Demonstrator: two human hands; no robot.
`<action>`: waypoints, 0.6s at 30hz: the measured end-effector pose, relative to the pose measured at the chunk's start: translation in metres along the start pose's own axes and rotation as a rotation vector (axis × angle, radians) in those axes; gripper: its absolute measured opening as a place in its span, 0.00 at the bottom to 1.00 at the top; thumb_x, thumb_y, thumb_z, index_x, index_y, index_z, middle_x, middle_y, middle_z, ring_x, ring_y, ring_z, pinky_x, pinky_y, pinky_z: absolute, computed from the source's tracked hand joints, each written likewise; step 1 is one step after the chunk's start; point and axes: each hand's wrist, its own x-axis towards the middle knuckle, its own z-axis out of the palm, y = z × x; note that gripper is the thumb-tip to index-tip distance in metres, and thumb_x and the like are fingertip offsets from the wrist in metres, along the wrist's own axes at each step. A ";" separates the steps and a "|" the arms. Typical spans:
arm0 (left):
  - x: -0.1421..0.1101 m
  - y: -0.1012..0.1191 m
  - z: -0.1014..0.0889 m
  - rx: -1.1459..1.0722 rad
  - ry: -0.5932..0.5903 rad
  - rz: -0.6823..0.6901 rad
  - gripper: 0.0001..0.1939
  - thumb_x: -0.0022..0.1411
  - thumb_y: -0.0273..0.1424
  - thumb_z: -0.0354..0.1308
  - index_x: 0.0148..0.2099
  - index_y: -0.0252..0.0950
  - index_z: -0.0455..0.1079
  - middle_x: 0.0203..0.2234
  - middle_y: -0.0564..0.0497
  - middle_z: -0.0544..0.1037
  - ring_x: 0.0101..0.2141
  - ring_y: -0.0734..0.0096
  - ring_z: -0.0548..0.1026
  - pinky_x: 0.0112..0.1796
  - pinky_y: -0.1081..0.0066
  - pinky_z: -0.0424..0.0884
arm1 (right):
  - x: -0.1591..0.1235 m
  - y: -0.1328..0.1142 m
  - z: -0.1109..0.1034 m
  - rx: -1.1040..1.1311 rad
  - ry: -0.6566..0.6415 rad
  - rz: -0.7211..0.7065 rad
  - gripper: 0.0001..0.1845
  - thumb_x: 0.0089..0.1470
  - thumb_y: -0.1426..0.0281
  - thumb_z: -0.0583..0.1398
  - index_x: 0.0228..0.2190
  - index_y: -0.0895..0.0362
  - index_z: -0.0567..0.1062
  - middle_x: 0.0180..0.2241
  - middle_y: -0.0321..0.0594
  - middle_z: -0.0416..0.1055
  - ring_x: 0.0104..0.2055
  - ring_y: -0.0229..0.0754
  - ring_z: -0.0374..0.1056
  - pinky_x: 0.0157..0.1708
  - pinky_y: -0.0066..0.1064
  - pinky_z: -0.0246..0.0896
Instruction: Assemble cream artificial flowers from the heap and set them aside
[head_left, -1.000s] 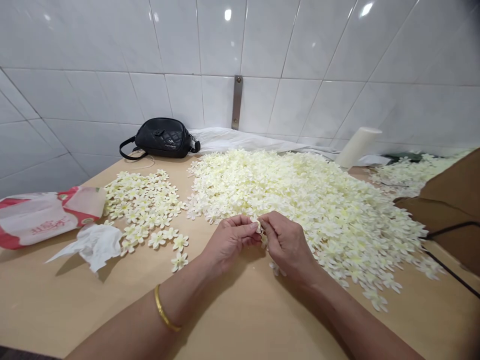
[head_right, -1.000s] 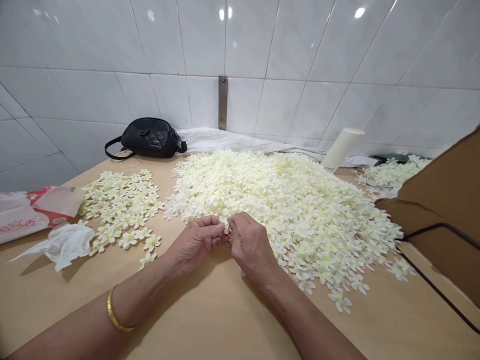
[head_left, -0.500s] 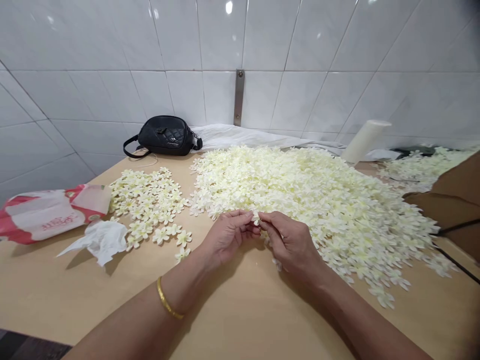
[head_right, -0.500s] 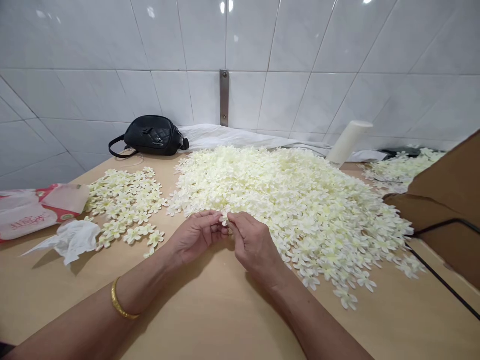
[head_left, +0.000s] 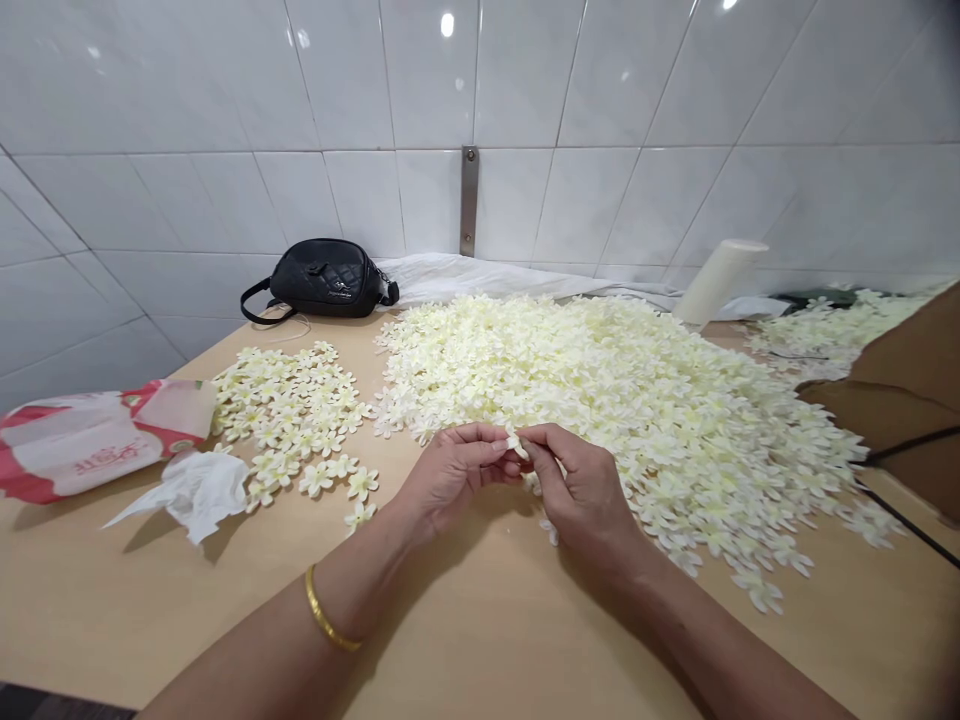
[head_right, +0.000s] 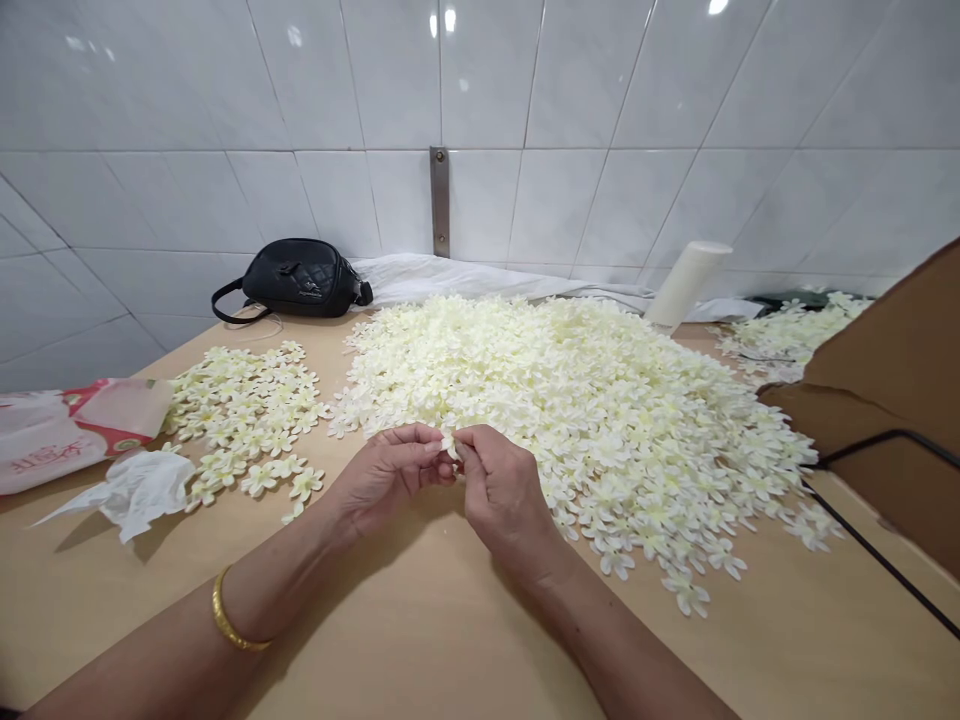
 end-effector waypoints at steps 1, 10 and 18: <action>0.000 0.000 0.000 0.014 0.012 0.004 0.05 0.44 0.24 0.61 0.26 0.30 0.69 0.18 0.50 0.73 0.22 0.75 0.70 0.31 0.71 0.66 | 0.000 0.000 0.000 0.013 -0.014 0.018 0.09 0.53 0.72 0.51 0.28 0.59 0.70 0.22 0.35 0.67 0.23 0.34 0.62 0.24 0.24 0.56; 0.000 0.001 -0.001 0.194 0.069 0.086 0.07 0.47 0.29 0.60 0.23 0.31 0.67 0.18 0.51 0.71 0.20 0.79 0.67 0.27 0.74 0.62 | 0.003 -0.001 0.002 0.210 -0.112 0.023 0.11 0.53 0.72 0.52 0.33 0.57 0.73 0.27 0.37 0.72 0.29 0.37 0.67 0.31 0.26 0.60; 0.001 0.000 -0.003 0.226 0.017 0.085 0.09 0.51 0.32 0.58 0.24 0.30 0.68 0.17 0.51 0.70 0.20 0.79 0.67 0.28 0.74 0.63 | 0.002 0.004 -0.001 0.127 -0.112 -0.001 0.12 0.53 0.73 0.52 0.26 0.58 0.74 0.24 0.35 0.70 0.27 0.35 0.65 0.28 0.24 0.57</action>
